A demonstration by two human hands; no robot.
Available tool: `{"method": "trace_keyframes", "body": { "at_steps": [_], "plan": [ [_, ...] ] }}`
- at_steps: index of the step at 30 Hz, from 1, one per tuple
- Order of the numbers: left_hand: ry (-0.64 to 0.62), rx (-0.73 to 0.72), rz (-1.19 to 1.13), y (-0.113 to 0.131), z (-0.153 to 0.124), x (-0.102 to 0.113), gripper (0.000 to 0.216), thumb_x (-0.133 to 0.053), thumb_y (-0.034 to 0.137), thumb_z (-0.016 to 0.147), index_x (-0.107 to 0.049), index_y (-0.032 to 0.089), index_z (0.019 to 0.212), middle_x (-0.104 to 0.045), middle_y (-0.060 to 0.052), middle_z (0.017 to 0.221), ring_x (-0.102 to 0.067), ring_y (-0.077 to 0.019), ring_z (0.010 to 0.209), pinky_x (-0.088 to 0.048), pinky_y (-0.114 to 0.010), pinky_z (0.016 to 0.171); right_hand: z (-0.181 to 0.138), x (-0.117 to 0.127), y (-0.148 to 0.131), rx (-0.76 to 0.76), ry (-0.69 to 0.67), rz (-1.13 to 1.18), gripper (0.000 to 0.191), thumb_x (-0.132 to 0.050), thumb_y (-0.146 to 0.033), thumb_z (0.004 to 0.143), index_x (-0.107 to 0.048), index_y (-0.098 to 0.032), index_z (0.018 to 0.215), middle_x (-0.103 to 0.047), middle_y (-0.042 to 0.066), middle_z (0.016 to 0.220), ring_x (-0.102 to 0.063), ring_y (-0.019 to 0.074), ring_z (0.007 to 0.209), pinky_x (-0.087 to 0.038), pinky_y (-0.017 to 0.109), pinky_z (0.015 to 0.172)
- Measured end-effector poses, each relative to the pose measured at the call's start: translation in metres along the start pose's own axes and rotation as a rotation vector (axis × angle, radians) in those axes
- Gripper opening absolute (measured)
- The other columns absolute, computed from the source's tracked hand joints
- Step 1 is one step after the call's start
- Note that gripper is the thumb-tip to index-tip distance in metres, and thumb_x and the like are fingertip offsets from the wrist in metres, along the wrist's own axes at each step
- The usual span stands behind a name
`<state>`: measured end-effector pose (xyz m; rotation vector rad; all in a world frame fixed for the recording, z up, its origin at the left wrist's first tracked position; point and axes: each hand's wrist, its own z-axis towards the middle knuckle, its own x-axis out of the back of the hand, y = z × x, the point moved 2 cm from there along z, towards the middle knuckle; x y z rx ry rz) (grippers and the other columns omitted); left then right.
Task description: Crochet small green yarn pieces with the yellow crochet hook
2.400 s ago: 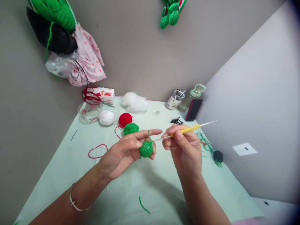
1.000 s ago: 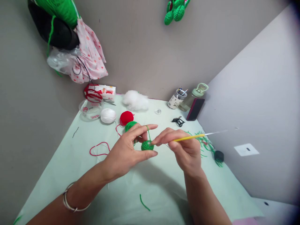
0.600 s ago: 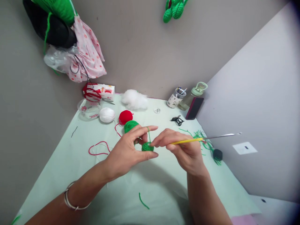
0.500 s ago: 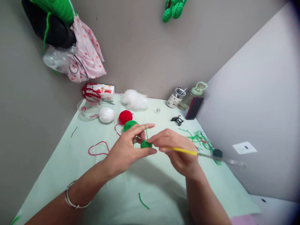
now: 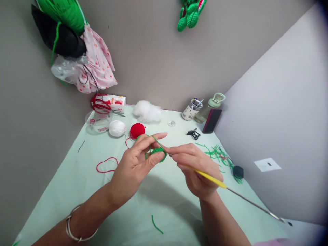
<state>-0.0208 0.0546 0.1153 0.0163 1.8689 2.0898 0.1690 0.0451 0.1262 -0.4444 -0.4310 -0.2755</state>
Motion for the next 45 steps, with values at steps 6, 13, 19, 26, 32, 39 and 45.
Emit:
{"method": "trace_keyframes", "body": {
  "at_steps": [6,13,19,26,32,39,45],
  "plan": [
    [0.171,0.010,-0.102,-0.011,-0.007,-0.009,0.046,-0.088,0.041,0.084,-0.077,0.030,0.128,-0.062,-0.001,0.099,-0.064,-0.0185,0.101,-0.054,-0.034,0.100,0.001,-0.011,-0.018,0.234,-0.042,-0.511,0.025,-0.066,-0.002,0.096,-0.077,-0.016,0.113,-0.083,0.012,0.104,-0.077,0.0196,0.088,-0.068,0.031,0.077],
    [0.053,0.224,-0.460,-0.011,-0.010,-0.016,0.040,-0.090,0.040,0.084,-0.082,0.034,0.123,-0.059,0.001,0.096,-0.059,-0.0113,0.091,-0.051,-0.022,0.086,-0.007,-0.011,-0.022,0.358,0.038,-0.539,0.018,-0.073,-0.003,0.091,-0.079,-0.017,0.101,-0.076,0.011,0.105,-0.074,0.0197,0.090,-0.070,0.031,0.075],
    [-0.186,0.384,-0.615,-0.009,0.000,-0.010,0.056,-0.095,0.047,0.074,-0.082,0.030,0.125,-0.063,-0.002,0.098,-0.058,-0.0132,0.091,-0.049,-0.024,0.088,-0.009,-0.009,-0.007,0.149,0.141,-0.173,0.026,-0.063,-0.009,0.102,-0.078,-0.018,0.121,-0.079,0.010,0.109,-0.077,0.0190,0.095,-0.068,0.031,0.075],
    [-0.107,0.320,-0.452,-0.006,0.002,-0.002,0.059,-0.100,0.033,0.069,-0.082,0.039,0.125,-0.051,0.002,0.090,-0.051,-0.0115,0.088,-0.047,-0.022,0.084,-0.001,-0.004,-0.003,-0.082,0.190,0.169,0.027,-0.066,-0.016,0.101,-0.080,-0.027,0.121,-0.085,0.007,0.104,-0.081,0.0220,0.088,-0.067,0.036,0.069],
    [-0.129,0.231,-0.357,-0.001,0.007,0.005,0.052,-0.097,0.026,0.071,-0.084,0.039,0.120,-0.044,0.002,0.087,-0.050,-0.0117,0.085,-0.045,-0.021,0.071,0.000,0.006,-0.003,-0.231,0.197,0.278,0.022,-0.069,-0.017,0.100,-0.083,-0.028,0.113,-0.084,0.005,0.089,-0.079,0.0228,0.083,-0.066,0.037,0.069],
    [-0.140,0.197,-0.268,0.000,0.008,0.011,0.045,-0.092,0.031,0.077,-0.084,0.037,0.121,-0.063,-0.003,0.098,-0.057,-0.0175,0.097,-0.050,-0.028,0.084,0.006,0.004,0.003,-0.522,0.248,0.591,0.010,-0.075,-0.029,0.097,-0.085,-0.027,0.097,-0.083,0.004,0.085,-0.072,0.0156,0.061,-0.062,0.032,0.061],
    [-0.137,0.233,-0.321,-0.008,0.008,0.006,0.041,-0.090,0.031,0.081,-0.083,0.035,0.121,-0.073,-0.002,0.107,-0.064,-0.0194,0.104,-0.050,-0.035,0.098,0.013,-0.004,0.006,-0.700,0.204,0.794,0.012,-0.081,-0.035,0.092,-0.084,-0.023,0.089,-0.078,0.003,0.077,-0.069,0.0135,0.057,-0.061,0.028,0.056]
  ]
}}
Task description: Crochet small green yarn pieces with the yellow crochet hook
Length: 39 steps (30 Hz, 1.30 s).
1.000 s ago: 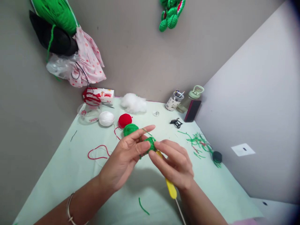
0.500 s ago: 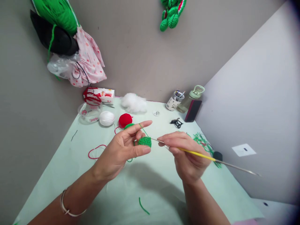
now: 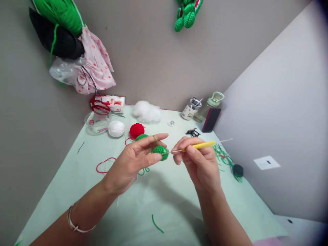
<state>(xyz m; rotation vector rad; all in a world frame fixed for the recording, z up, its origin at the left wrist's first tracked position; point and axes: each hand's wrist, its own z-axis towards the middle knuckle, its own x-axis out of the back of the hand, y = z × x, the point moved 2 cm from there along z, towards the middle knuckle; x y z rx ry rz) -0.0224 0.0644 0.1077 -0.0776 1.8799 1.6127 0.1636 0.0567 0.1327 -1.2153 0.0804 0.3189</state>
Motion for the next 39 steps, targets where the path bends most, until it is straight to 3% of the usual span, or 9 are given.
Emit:
{"method": "trace_keyframes", "body": {
  "at_steps": [9,18,23,28,31,34,36,39],
  "plan": [
    [-0.018,0.045,0.030,-0.006,-0.002,-0.001,0.056,-0.083,0.039,0.087,-0.071,0.031,0.141,-0.071,-0.005,0.113,-0.062,-0.0273,0.112,-0.044,-0.044,0.102,-0.006,0.002,0.011,0.247,0.007,-0.169,0.013,-0.072,-0.025,0.099,-0.084,-0.028,0.105,-0.080,0.004,0.091,-0.071,0.0143,0.071,-0.063,0.029,0.065],
    [-0.186,0.106,-0.190,-0.003,-0.002,-0.004,0.050,-0.077,0.035,0.089,-0.073,0.023,0.138,-0.068,-0.004,0.096,-0.066,-0.0211,0.089,-0.048,-0.038,0.093,0.003,0.006,0.006,0.227,-0.021,-0.082,0.010,-0.073,-0.028,0.098,-0.082,-0.024,0.097,-0.077,0.003,0.080,-0.069,0.0135,0.061,-0.060,0.026,0.056],
    [-0.260,0.093,-0.211,-0.001,0.001,-0.004,0.042,-0.074,0.034,0.090,-0.079,0.020,0.129,-0.065,-0.005,0.091,-0.063,-0.0192,0.081,-0.049,-0.035,0.084,0.004,0.010,0.002,0.136,-0.031,-0.045,0.014,-0.071,-0.030,0.098,-0.078,-0.021,0.090,-0.073,0.002,0.072,-0.061,0.0115,0.052,-0.051,0.024,0.047],
    [-0.211,0.034,-0.070,-0.002,0.000,0.000,0.042,-0.077,0.034,0.089,-0.079,0.027,0.131,-0.066,-0.004,0.099,-0.062,-0.0207,0.092,-0.048,-0.036,0.090,0.003,0.010,0.005,0.087,-0.011,-0.017,0.015,-0.072,-0.034,0.098,-0.076,-0.022,0.089,-0.072,0.001,0.070,-0.059,0.0117,0.050,-0.050,0.024,0.046],
    [-0.169,0.023,0.054,-0.002,-0.003,0.000,0.051,-0.084,0.031,0.087,-0.075,0.035,0.137,-0.070,-0.003,0.110,-0.063,-0.0239,0.109,-0.048,-0.037,0.097,0.000,0.003,0.005,0.224,-0.070,-0.112,0.013,-0.071,-0.032,0.100,-0.081,-0.025,0.096,-0.078,0.003,0.080,-0.068,0.0146,0.062,-0.058,0.027,0.054],
    [-0.073,-0.005,0.159,-0.002,-0.004,-0.001,0.056,-0.089,0.031,0.084,-0.074,0.036,0.138,-0.071,-0.004,0.120,-0.060,-0.0263,0.123,-0.045,-0.041,0.109,-0.005,-0.004,0.004,0.368,-0.087,-0.353,0.014,-0.070,-0.026,0.101,-0.083,-0.028,0.103,-0.083,0.005,0.092,-0.077,0.0209,0.085,-0.064,0.036,0.071],
    [-0.009,-0.023,0.199,-0.004,-0.004,-0.001,0.059,-0.091,0.032,0.081,-0.074,0.034,0.138,-0.070,-0.004,0.117,-0.060,-0.0254,0.120,-0.045,-0.043,0.111,-0.008,-0.005,0.004,0.418,-0.085,-0.462,0.016,-0.070,-0.024,0.101,-0.083,-0.029,0.107,-0.084,0.005,0.096,-0.078,0.0227,0.092,-0.065,0.039,0.077],
    [0.019,-0.021,0.178,-0.008,-0.004,-0.003,0.065,-0.092,0.029,0.079,-0.072,0.036,0.141,-0.066,-0.003,0.110,-0.062,-0.0228,0.109,-0.050,-0.043,0.106,-0.008,-0.002,0.008,0.375,-0.076,-0.406,0.015,-0.069,-0.026,0.102,-0.082,-0.029,0.108,-0.084,0.004,0.096,-0.078,0.0221,0.092,-0.063,0.037,0.074]
  ]
}}
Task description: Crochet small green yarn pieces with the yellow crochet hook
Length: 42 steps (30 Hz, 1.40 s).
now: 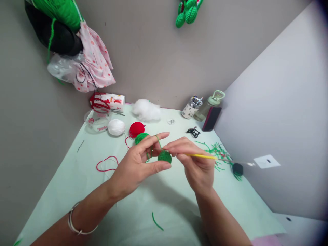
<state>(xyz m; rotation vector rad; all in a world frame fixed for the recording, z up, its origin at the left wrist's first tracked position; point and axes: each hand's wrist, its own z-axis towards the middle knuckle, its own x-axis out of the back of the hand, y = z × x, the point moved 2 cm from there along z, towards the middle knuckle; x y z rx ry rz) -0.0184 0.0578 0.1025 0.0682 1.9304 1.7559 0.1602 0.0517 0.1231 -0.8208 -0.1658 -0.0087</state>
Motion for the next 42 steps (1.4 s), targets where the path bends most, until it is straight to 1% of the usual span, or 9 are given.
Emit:
{"method": "trace_keyframes", "body": {
  "at_steps": [4,8,18,25,29,32,35,38,42],
  "plan": [
    [0.052,-0.069,0.042,0.003,-0.002,-0.002,0.064,-0.092,0.027,0.079,-0.073,0.040,0.139,-0.061,-0.001,0.108,-0.064,-0.0211,0.106,-0.051,-0.042,0.105,0.003,0.000,0.008,-0.104,0.033,0.207,0.013,-0.068,-0.032,0.103,-0.079,-0.026,0.101,-0.083,0.004,0.090,-0.074,0.0177,0.079,-0.059,0.030,0.062],
    [0.089,-0.107,0.129,0.011,-0.003,-0.003,0.060,-0.093,0.028,0.077,-0.076,0.036,0.135,-0.063,0.000,0.100,-0.062,-0.0197,0.098,-0.050,-0.042,0.107,0.008,-0.002,0.009,-0.125,0.056,0.240,0.019,-0.067,-0.038,0.102,-0.073,-0.023,0.092,-0.082,0.004,0.083,-0.071,0.0165,0.069,-0.057,0.028,0.056],
    [0.154,-0.142,0.240,0.012,-0.002,-0.001,0.059,-0.093,0.031,0.077,-0.077,0.033,0.133,-0.060,0.000,0.094,-0.058,-0.0198,0.094,-0.049,-0.040,0.099,0.002,0.007,0.007,-0.097,-0.055,0.192,0.015,-0.062,-0.031,0.106,-0.074,-0.024,0.100,-0.083,0.005,0.094,-0.074,0.0164,0.077,-0.062,0.030,0.065],
    [0.203,-0.192,0.289,0.010,-0.001,-0.002,0.053,-0.090,0.030,0.080,-0.077,0.033,0.131,-0.057,0.001,0.090,-0.053,-0.0193,0.087,-0.048,-0.036,0.092,-0.002,0.005,-0.011,0.249,-0.199,-0.326,0.023,-0.058,-0.015,0.104,-0.073,-0.025,0.119,-0.083,0.008,0.107,-0.079,0.0215,0.092,-0.065,0.037,0.076],
    [0.195,-0.238,0.248,0.008,-0.005,-0.007,0.043,-0.082,0.037,0.090,-0.075,0.035,0.132,-0.063,-0.002,0.103,-0.057,-0.0211,0.100,-0.047,-0.035,0.097,-0.009,-0.002,-0.015,0.420,-0.150,-0.700,0.032,-0.063,-0.009,0.099,-0.072,-0.026,0.125,-0.083,0.009,0.111,-0.078,0.0213,0.091,-0.066,0.033,0.071],
    [0.143,-0.250,0.199,0.004,-0.013,-0.013,0.027,-0.071,0.042,0.100,-0.078,0.032,0.124,-0.066,-0.004,0.116,-0.058,-0.0218,0.108,-0.045,-0.035,0.102,-0.014,-0.002,-0.017,0.543,-0.091,-0.809,0.028,-0.062,-0.008,0.098,-0.077,-0.022,0.117,-0.082,0.012,0.111,-0.078,0.0232,0.093,-0.068,0.034,0.073],
    [0.104,-0.147,0.003,0.002,-0.016,-0.018,0.027,-0.071,0.044,0.100,-0.079,0.033,0.123,-0.065,-0.002,0.113,-0.057,-0.0190,0.107,-0.044,-0.032,0.102,-0.018,0.001,-0.020,0.637,-0.058,-0.897,0.024,-0.068,-0.007,0.094,-0.081,-0.022,0.108,-0.081,0.009,0.104,-0.077,0.0220,0.089,-0.068,0.032,0.074],
    [0.028,0.098,-0.304,0.001,-0.013,-0.019,0.050,-0.084,0.045,0.089,-0.074,0.033,0.136,-0.065,-0.001,0.107,-0.059,-0.0168,0.101,-0.046,-0.030,0.096,-0.020,0.002,-0.023,0.685,-0.053,-0.905,0.021,-0.074,-0.005,0.091,-0.082,-0.019,0.104,-0.078,0.007,0.099,-0.075,0.0196,0.086,-0.068,0.029,0.074],
    [-0.111,0.227,-0.489,0.003,-0.007,-0.016,0.062,-0.093,0.045,0.076,-0.077,0.024,0.132,-0.070,-0.005,0.108,-0.060,-0.0183,0.102,-0.046,-0.032,0.097,-0.014,0.001,-0.016,0.504,0.002,-0.588,0.028,-0.064,-0.009,0.100,-0.079,-0.020,0.121,-0.080,0.008,0.106,-0.078,0.0197,0.092,-0.068,0.032,0.074]
  ]
}}
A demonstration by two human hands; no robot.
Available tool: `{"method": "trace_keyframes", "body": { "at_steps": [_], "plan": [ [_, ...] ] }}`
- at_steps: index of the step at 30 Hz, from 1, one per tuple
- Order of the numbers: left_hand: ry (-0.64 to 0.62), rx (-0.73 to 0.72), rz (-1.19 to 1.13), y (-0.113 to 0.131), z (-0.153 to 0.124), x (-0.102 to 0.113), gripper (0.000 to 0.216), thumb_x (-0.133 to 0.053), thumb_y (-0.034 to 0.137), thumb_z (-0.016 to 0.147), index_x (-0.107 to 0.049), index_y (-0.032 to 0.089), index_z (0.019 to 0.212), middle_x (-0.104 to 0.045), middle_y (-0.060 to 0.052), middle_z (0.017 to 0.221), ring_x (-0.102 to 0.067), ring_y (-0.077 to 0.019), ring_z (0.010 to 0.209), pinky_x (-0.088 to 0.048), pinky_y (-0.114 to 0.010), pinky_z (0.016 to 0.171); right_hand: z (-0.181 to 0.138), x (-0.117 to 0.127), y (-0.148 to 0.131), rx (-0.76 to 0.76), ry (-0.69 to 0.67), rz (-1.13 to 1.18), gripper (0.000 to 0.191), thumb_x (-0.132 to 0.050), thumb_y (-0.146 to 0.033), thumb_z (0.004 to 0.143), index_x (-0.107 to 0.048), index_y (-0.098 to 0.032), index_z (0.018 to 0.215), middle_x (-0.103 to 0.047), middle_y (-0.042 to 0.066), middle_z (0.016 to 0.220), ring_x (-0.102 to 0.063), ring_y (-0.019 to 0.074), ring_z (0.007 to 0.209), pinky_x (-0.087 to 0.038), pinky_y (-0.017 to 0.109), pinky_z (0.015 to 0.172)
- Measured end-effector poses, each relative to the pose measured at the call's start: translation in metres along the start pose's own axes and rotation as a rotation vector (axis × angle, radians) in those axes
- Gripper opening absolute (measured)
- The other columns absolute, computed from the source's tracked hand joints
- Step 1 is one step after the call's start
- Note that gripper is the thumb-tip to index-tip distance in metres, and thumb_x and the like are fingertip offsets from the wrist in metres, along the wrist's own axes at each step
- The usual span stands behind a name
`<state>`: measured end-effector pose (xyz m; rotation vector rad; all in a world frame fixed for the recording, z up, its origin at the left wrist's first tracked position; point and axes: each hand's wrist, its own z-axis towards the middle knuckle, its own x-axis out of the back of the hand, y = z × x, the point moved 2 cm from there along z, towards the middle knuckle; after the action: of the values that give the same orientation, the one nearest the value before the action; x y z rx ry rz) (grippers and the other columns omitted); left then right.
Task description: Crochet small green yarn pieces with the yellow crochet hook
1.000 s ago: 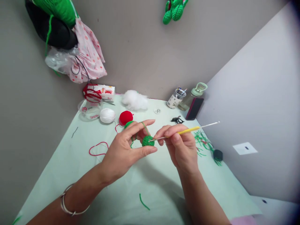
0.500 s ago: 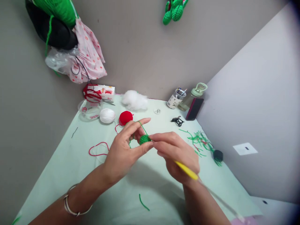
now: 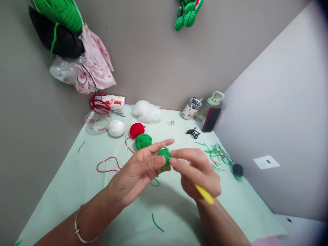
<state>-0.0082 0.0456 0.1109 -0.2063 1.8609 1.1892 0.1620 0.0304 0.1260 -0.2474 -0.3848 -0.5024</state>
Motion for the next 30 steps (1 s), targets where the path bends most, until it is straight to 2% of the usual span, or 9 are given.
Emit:
{"method": "trace_keyframes", "body": {
  "at_steps": [4,10,15,19,23,25,27,30],
  "plan": [
    [-0.007,-0.029,0.068,0.006,0.001,0.005,0.062,-0.095,0.039,0.074,-0.077,0.029,0.133,-0.070,-0.002,0.106,-0.057,-0.0148,0.096,-0.044,-0.030,0.096,0.004,-0.004,0.010,-0.181,0.122,0.366,0.028,-0.064,-0.016,0.103,-0.080,-0.027,0.123,-0.083,0.006,0.097,-0.080,0.0211,0.088,-0.067,0.033,0.066],
    [0.083,-0.106,0.264,0.016,0.000,0.011,0.064,-0.097,0.034,0.070,-0.078,0.035,0.131,-0.055,0.003,0.092,-0.056,-0.0157,0.094,-0.046,-0.032,0.093,0.007,0.004,0.015,-0.396,0.079,0.472,0.020,-0.066,-0.020,0.102,-0.082,-0.027,0.112,-0.083,0.006,0.090,-0.078,0.0220,0.078,-0.066,0.038,0.066],
    [0.062,-0.142,0.372,0.018,0.001,0.014,0.054,-0.088,0.037,0.079,-0.078,0.035,0.132,-0.057,0.001,0.094,-0.057,-0.0177,0.094,-0.047,-0.037,0.096,0.008,0.006,0.020,-0.614,0.111,0.676,0.014,-0.070,-0.026,0.101,-0.084,-0.026,0.102,-0.081,0.004,0.085,-0.072,0.0163,0.064,-0.063,0.032,0.059],
    [-0.002,-0.131,0.325,0.015,0.001,0.015,0.044,-0.080,0.041,0.084,-0.081,0.033,0.127,-0.064,-0.001,0.094,-0.062,-0.0188,0.092,-0.048,-0.035,0.091,0.008,0.006,0.023,-0.644,0.102,0.771,0.013,-0.072,-0.029,0.100,-0.084,-0.025,0.101,-0.082,0.005,0.087,-0.073,0.0157,0.064,-0.064,0.030,0.058],
    [-0.104,-0.083,0.164,0.011,0.004,0.016,0.041,-0.067,0.043,0.094,-0.082,0.023,0.127,-0.066,-0.001,0.078,-0.064,-0.0154,0.073,-0.051,-0.032,0.080,0.009,0.006,0.024,-0.666,0.096,0.800,0.012,-0.074,-0.030,0.098,-0.085,-0.025,0.097,-0.083,0.005,0.086,-0.073,0.0160,0.062,-0.065,0.031,0.059],
    [-0.132,-0.061,0.112,0.010,0.005,0.016,0.041,-0.062,0.041,0.097,-0.081,0.020,0.127,-0.066,-0.001,0.073,-0.062,-0.0134,0.066,-0.052,-0.032,0.081,0.011,0.005,0.025,-0.684,0.104,0.822,0.011,-0.076,-0.031,0.097,-0.085,-0.025,0.095,-0.082,0.005,0.084,-0.073,0.0161,0.060,-0.064,0.030,0.055],
    [-0.144,-0.061,0.106,0.010,0.006,0.016,0.041,-0.064,0.042,0.096,-0.082,0.021,0.127,-0.069,-0.002,0.079,-0.063,-0.0139,0.069,-0.052,-0.034,0.085,0.013,0.005,0.026,-0.704,0.115,0.854,0.011,-0.076,-0.032,0.097,-0.084,-0.024,0.094,-0.081,0.005,0.080,-0.071,0.0153,0.058,-0.062,0.028,0.052],
    [-0.110,-0.083,0.215,0.012,0.005,0.014,0.039,-0.076,0.042,0.091,-0.082,0.027,0.126,-0.072,-0.003,0.096,-0.066,-0.0177,0.089,-0.050,-0.035,0.094,0.013,0.002,0.026,-0.728,0.132,0.906,0.012,-0.075,-0.033,0.097,-0.083,-0.025,0.094,-0.079,0.003,0.076,-0.069,0.0139,0.055,-0.058,0.026,0.050]
  ]
}}
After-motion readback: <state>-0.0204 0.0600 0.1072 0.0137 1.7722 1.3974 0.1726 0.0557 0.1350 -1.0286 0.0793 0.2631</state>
